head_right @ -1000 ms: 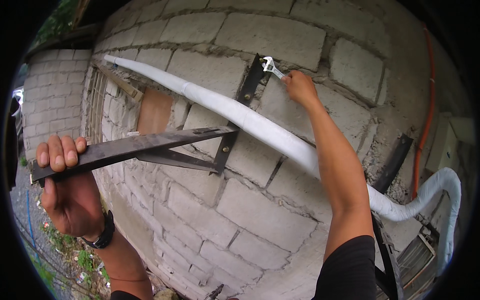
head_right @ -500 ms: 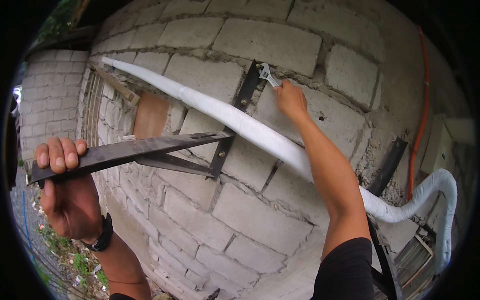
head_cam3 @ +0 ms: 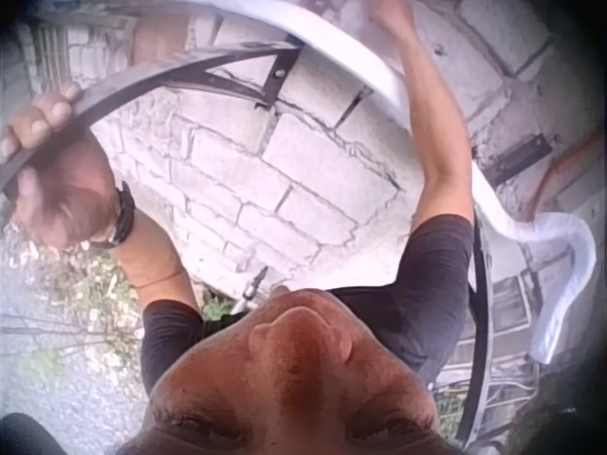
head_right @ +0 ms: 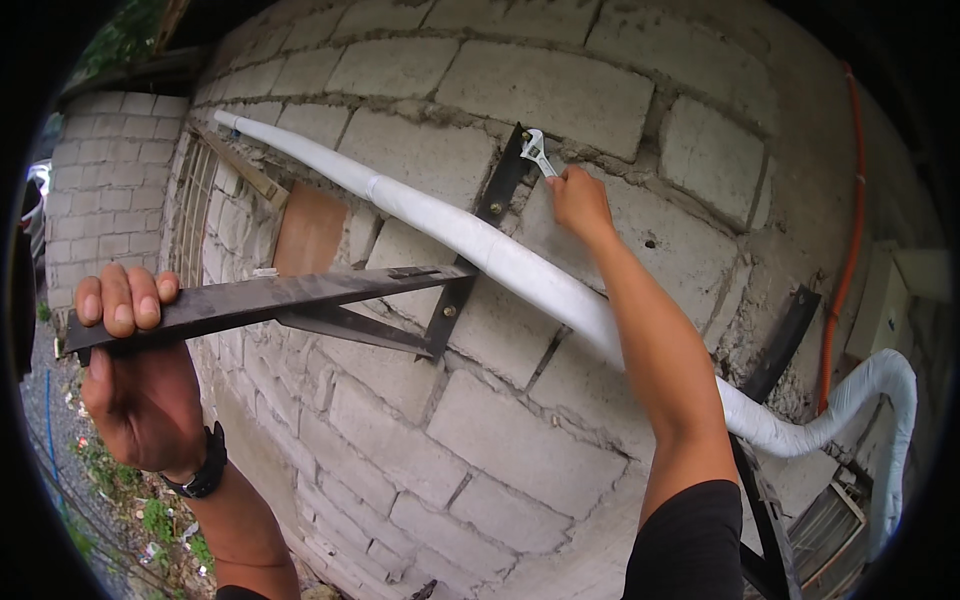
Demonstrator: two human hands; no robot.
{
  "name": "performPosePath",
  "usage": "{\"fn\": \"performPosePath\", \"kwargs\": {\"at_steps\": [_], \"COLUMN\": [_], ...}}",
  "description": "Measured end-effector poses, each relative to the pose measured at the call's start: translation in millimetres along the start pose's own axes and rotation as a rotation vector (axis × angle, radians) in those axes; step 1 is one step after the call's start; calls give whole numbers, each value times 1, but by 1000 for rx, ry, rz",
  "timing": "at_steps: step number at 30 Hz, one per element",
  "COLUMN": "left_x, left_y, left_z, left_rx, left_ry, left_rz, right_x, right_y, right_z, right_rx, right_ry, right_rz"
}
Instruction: The person uses a wrench to tighten bolts on metal brackets mounted on a brick wall. They adjust the position of the brackets and secure them by hand and with the tool.
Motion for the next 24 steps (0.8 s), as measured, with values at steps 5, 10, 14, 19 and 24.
{"fn": "performPosePath", "kwargs": {"at_steps": [5,10,14,19,24], "left_x": [-5,1,-1,1,2], "left_y": [-12,-4,-8,-1,-4], "left_z": [-3,-5,-4,-5,-5], "left_rx": [-14,22,-32,-13,-11], "left_ry": [24,-4,-13,32,14], "left_rz": [-24,-24,-43,-10,-22], "right_x": [15,46,96,111,75], "right_y": [13,-2,-79,-70,-15], "right_z": [0,-32,-82,-90,-92], "right_rx": [69,-345,-942,-851,-379], "right_ry": [-99,-30,-196,-171,-76], "right_rz": [78,-172,-468,-427,-184]}}
Point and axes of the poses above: each hand's wrist, its own x-axis towards the middle knuckle, its own z-axis out of the palm, y = z × x, the point moved 5 cm from there along x, towards the middle knuckle, and after that the axes turned 4 degrees about y, right-handed, at the moved point
